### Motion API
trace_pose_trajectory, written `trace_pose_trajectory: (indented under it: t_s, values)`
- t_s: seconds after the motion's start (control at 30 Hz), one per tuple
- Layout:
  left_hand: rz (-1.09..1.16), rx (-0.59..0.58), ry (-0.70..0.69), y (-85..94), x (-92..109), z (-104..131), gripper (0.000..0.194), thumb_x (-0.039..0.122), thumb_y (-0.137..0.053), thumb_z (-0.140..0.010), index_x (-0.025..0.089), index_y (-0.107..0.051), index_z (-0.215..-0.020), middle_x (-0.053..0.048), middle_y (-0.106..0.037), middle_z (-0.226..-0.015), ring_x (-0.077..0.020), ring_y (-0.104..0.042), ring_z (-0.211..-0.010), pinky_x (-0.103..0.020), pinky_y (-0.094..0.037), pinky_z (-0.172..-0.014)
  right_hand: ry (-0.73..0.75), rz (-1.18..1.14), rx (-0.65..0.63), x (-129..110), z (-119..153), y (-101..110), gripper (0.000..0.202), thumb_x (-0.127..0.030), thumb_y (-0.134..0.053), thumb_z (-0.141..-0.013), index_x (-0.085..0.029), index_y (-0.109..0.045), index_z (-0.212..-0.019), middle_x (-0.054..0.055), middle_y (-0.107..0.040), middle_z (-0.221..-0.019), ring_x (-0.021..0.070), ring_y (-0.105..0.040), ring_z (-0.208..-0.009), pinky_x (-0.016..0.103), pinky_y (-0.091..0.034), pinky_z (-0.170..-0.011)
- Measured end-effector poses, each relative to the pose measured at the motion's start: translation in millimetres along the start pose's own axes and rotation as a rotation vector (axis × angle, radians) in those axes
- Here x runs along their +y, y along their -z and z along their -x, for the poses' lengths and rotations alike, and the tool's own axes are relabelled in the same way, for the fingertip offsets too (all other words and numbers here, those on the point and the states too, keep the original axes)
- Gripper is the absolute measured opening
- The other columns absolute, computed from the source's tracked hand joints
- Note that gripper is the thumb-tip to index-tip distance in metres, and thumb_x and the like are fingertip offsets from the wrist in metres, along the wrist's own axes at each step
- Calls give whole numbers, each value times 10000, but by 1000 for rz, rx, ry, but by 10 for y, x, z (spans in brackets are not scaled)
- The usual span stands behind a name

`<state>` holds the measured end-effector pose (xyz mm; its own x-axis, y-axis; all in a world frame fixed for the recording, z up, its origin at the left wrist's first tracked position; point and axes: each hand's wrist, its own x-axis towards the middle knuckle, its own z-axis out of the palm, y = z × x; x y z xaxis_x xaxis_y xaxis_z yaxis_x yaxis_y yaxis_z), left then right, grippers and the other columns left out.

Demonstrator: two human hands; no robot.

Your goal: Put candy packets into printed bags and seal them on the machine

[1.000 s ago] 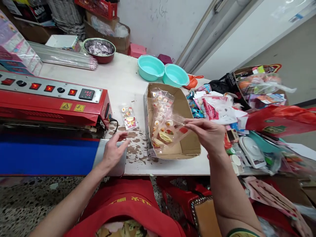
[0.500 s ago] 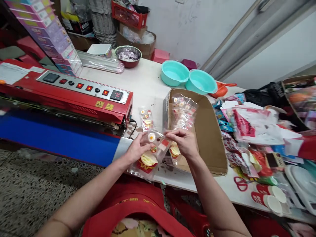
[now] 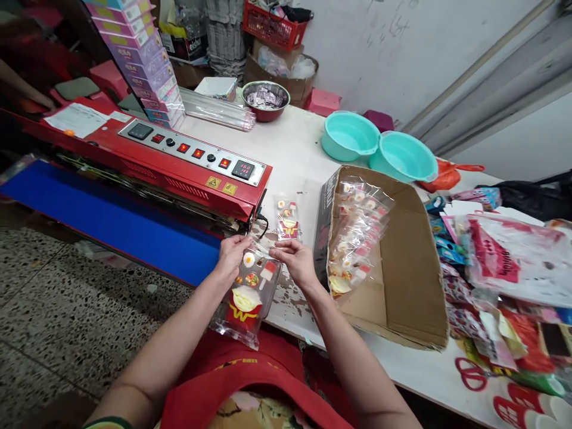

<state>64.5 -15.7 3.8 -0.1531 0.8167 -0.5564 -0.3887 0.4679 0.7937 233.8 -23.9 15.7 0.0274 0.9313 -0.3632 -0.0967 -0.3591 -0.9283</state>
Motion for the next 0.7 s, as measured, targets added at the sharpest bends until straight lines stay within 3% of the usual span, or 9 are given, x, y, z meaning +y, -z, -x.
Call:
trace_pose_trajectory:
  t_s: [0.13, 0.23, 0.33, 0.4, 0.47, 0.57, 0.63, 0.67, 0.7]
  values:
    - [-30, -15, 118, 332, 134, -71, 422, 336, -853, -537, 127, -623, -823, -60, -697, -718, -153, -634, -521, -262, -511, -495, -66, -79, 3, 140, -299, -239, 450, -357, -891, -420, -178, -637, -747, 26, -709, -647, 188, -652, -594, 305, -511, -568]
    - [-58, 1, 145, 536, 256, -101, 454, 233, -852, -509, 128, -613, -881, -76, -711, -765, -193, -668, -550, -296, -538, -523, -80, -111, 5, 207, -535, -533, 478, -367, -883, -405, -184, -592, -737, 13, -688, -626, 180, -633, -579, 294, -493, -547]
    - [-67, 123, 89, 665, 370, -137, 374, 157, -800, -529, 120, -602, -844, -67, -705, -746, -188, -662, -547, -300, -537, -532, -32, -96, 34, 187, -599, -764, 460, -425, -842, -496, -196, -565, -783, 8, -673, -656, 178, -629, -615, 311, -513, -598]
    - [-70, 229, 41, 768, 455, -184, 318, 116, -760, -550, 131, -575, -808, -20, -677, -688, -155, -636, -530, -282, -525, -537, 121, -13, 85, 129, -515, -700, 432, -464, -775, -620, -198, -580, -898, 40, -695, -815, 195, -651, -766, 338, -533, -718]
    - [-106, 365, -24, 912, 544, -269, 307, 108, -742, -573, 148, -547, -807, 24, -640, -654, -135, -611, -535, -289, -524, -567, 324, 161, 214, 79, -347, -387, 460, -463, -706, -721, -203, -570, -1074, 84, -665, -1073, 216, -619, -995, 363, -505, -876]
    - [-378, 680, -251, 1136, 645, -402, 386, 156, -786, -573, 166, -549, -877, 4, -658, -791, -207, -644, -745, -449, -538, -765, 458, 470, 621, 103, -12, 444, 619, -437, -643, -787, -194, -426, -1313, 146, -484, -1365, 262, -450, -1264, 424, -387, -1046]
    - [-664, 853, -570, 1190, 662, -394, 499, 218, -818, -570, 190, -557, -994, -47, -660, -1038, -291, -608, -1006, -570, -414, -975, 350, 595, 887, 207, 181, 1060, 811, -427, -704, -712, -167, -325, -1379, 201, -380, -1437, 329, -342, -1344, 492, -313, -1086]
    - [-761, 854, -716, 1167, 648, -348, 546, 253, -812, -598, 208, -545, -1071, -67, -620, -1174, -318, -545, -1136, -590, -314, -1058, 253, 611, 944, 280, 249, 1336, 926, -425, -765, -628, -148, -304, -1382, 232, -374, -1429, 370, -332, -1341, 521, -308, -1077]
    - [-816, 801, -836, 1108, 616, -279, 570, 292, -792, -640, 222, -524, -1139, -78, -569, -1271, -326, -477, -1225, -582, -238, -1104, 150, 558, 919, 361, 295, 1573, 973, -419, -797, -568, -143, -307, -1363, 241, -427, -1378, 385, -390, -1296, 529, -349, -1039]
